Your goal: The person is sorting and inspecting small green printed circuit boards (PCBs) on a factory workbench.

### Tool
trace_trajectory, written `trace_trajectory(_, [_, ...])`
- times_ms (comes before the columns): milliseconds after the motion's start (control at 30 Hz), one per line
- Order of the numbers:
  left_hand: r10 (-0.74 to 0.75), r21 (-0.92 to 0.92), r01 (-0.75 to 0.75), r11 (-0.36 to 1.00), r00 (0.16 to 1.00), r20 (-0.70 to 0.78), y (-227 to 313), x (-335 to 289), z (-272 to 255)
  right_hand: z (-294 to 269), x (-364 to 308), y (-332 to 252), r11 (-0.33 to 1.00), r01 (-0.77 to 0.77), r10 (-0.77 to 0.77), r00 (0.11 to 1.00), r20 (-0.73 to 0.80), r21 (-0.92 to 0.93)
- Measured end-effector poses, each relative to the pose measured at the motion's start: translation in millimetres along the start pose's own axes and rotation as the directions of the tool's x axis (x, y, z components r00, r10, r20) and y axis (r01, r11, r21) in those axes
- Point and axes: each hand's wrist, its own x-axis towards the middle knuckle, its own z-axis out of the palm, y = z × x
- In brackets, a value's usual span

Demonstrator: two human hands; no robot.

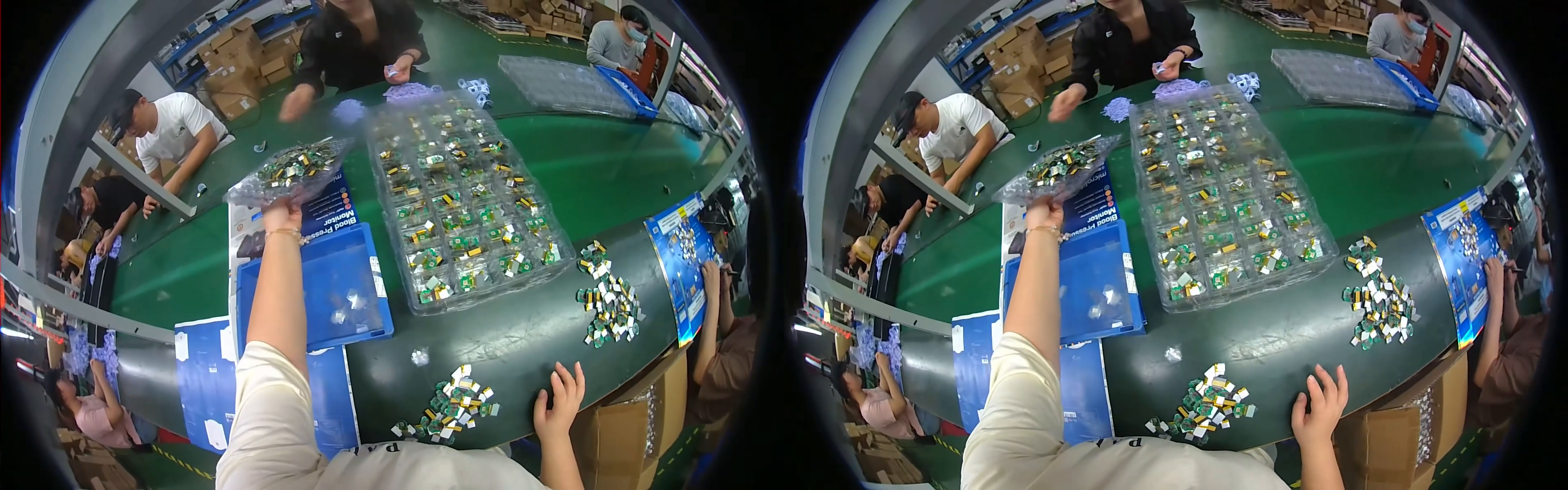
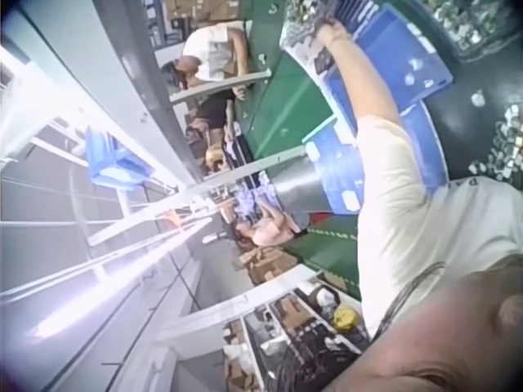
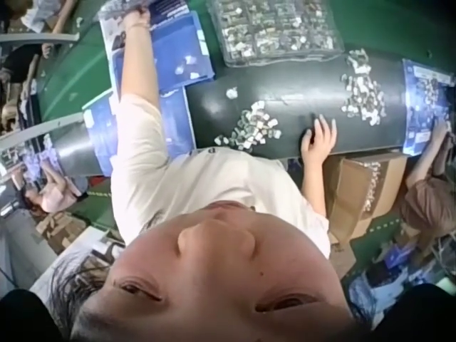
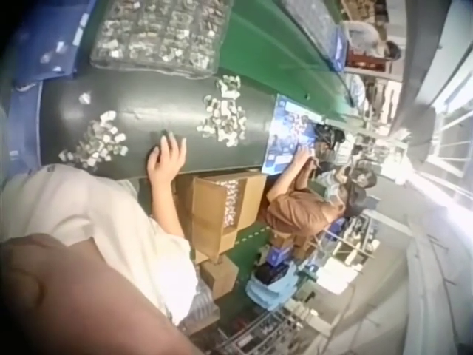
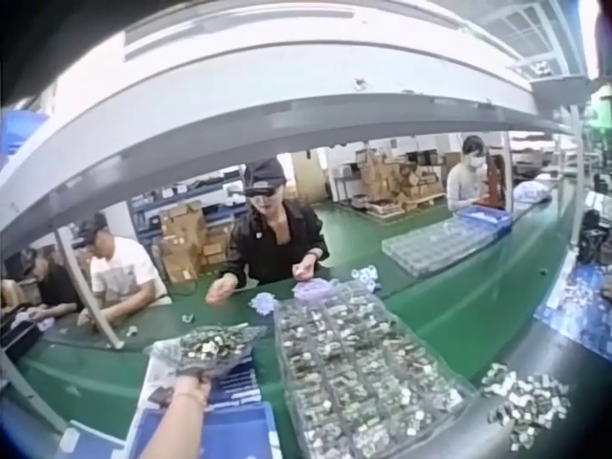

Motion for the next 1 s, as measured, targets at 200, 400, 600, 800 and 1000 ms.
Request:
trace_trajectory(200, [0.033, -0.037, -0.027, 0.999, 0.987, 0.158, 0.5, -0.7, 7.3, 2.0, 0.1, -0.3, 1.000, 0.010, -0.010, 0.999, 0.041, -0.014])
trace_trajectory(400, [0.003, -0.057, 0.007, 0.998, 0.984, 0.178, 0.9, 11.7, 12.8, 0.3, -1.4, -1.7, 0.999, -0.006, 0.009, 0.998, 0.060, -0.047])
trace_trajectory(600, [-0.030, -0.135, 0.041, 0.990, 0.996, 0.080, 5.1, 42.4, 20.0, 3.5, -0.4, -1.3, 0.999, -0.030, 0.031, 0.998, 0.047, -0.030])
trace_trajectory(800, [0.015, -0.083, -0.010, 0.997, 0.998, 0.064, 25.1, 34.9, 37.9, 0.6, 2.1, -2.8, 0.999, -0.029, 0.031, 0.998, 0.056, -0.041])
trace_trajectory(1000, [0.044, 0.022, -0.048, 0.999, 0.988, 0.145, 49.1, 28.3, 57.8, -0.3, 3.4, -5.3, 0.998, -0.054, 0.056, 0.996, 0.067, -0.031])
